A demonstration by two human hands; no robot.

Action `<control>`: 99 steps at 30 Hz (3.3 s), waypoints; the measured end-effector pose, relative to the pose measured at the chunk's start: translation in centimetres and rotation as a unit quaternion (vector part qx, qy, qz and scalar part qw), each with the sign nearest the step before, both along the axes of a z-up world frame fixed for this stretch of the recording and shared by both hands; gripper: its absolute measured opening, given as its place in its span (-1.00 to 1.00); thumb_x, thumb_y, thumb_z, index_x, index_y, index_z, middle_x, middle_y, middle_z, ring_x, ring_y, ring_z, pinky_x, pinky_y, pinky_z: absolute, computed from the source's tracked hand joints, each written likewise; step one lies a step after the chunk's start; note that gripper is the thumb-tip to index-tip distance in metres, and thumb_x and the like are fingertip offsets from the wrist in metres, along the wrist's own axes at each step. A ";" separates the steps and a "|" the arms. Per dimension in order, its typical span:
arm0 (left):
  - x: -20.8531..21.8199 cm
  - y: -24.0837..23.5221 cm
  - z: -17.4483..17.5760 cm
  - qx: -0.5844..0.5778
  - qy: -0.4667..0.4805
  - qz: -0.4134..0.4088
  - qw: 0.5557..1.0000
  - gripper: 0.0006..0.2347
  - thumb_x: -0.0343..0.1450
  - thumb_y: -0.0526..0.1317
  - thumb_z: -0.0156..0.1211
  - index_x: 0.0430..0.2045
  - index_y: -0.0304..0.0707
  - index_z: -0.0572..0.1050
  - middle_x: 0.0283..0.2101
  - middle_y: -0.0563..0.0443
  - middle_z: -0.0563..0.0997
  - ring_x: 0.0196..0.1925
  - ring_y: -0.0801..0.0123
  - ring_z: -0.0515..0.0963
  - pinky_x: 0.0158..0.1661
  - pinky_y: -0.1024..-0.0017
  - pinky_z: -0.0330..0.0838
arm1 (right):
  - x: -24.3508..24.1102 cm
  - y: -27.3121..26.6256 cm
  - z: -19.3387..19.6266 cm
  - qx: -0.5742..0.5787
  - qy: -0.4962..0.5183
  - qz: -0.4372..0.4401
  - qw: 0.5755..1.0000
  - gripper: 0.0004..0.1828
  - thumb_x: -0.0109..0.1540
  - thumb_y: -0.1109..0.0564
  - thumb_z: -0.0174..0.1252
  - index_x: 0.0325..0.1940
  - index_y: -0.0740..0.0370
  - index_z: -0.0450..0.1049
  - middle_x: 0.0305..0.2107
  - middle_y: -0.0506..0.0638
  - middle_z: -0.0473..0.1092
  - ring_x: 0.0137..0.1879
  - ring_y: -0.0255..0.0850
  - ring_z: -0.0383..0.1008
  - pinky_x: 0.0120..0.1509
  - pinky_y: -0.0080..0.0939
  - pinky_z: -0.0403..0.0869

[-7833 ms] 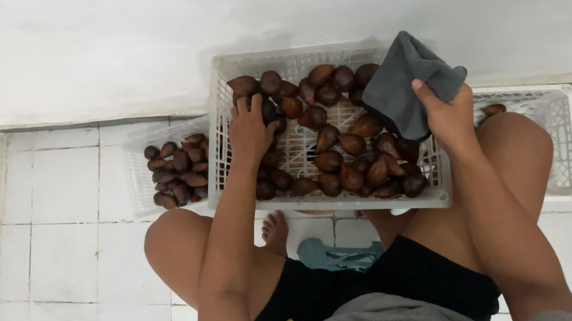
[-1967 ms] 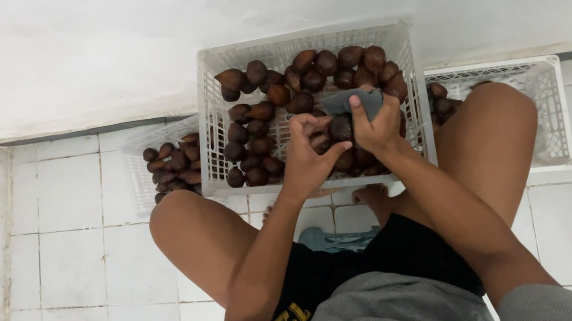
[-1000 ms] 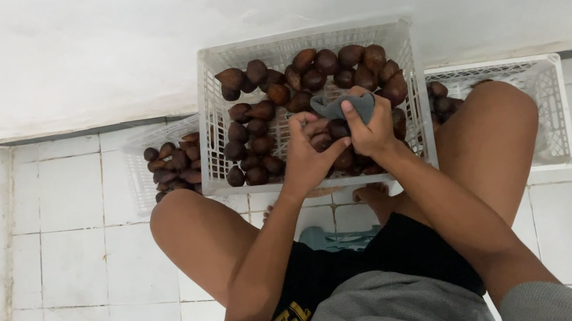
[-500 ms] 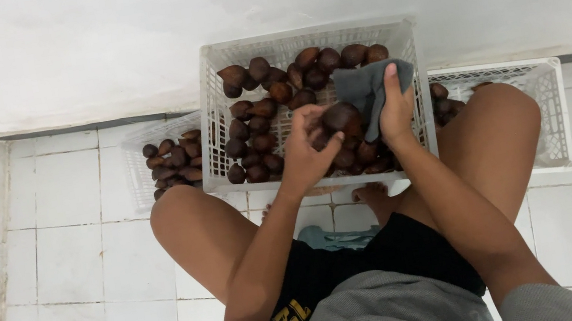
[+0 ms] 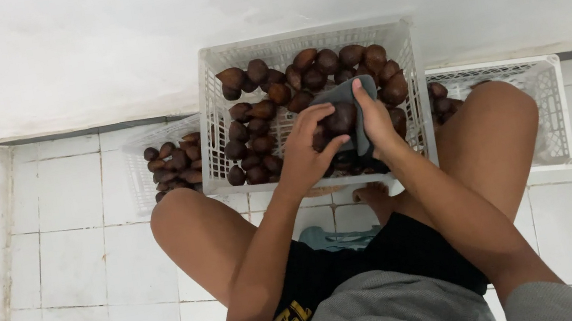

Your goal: The person sits on a low stool and wipes brown nuts with a gray cloth. They pick each nut from a central white crate, rub it with the cloth, and place it into a smaller crate to the left. The process repeats continuously.

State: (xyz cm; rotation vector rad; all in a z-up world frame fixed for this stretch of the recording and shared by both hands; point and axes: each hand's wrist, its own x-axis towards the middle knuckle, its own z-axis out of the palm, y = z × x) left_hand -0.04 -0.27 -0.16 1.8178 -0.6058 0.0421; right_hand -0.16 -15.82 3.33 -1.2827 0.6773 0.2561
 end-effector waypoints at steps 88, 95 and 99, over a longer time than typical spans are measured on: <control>-0.6 0.3 -2.3 -0.024 0.123 0.040 0.991 -0.66 0.43 -0.31 0.27 0.12 -0.19 0.44 -0.01 -0.11 0.44 0.13 0.06 0.48 0.12 -0.03 0.46 | -0.5 0.9 -4.6 -0.288 -0.540 0.081 0.787 -0.47 0.41 -0.13 0.01 0.20 0.37 0.46 0.04 0.24 0.46 0.19 0.19 0.46 0.29 0.23 0.39; -1.4 -0.2 0.8 -0.019 0.102 0.040 0.994 -0.72 0.40 -0.34 0.34 -0.03 -0.34 0.47 -0.04 -0.23 0.47 0.04 -0.07 0.52 0.02 -0.07 0.51 | 0.5 -0.5 -6.3 -0.302 -0.419 0.079 0.852 -0.42 0.48 -0.10 -0.06 -0.59 0.18 0.31 -0.73 0.02 0.28 -0.53 -0.22 0.23 -0.40 -0.15 0.31; -1.4 -0.4 2.1 -0.024 0.122 0.036 0.992 -0.68 0.42 -0.33 0.33 0.06 -0.33 0.48 0.06 -0.26 0.47 0.11 -0.18 0.52 0.03 -0.17 0.51 | 0.7 -0.5 -4.5 -0.286 -0.404 0.043 0.868 -0.30 0.51 -0.10 -0.15 -0.71 0.18 0.23 -0.79 0.08 0.24 -0.56 -0.24 0.12 -0.46 -0.16 0.20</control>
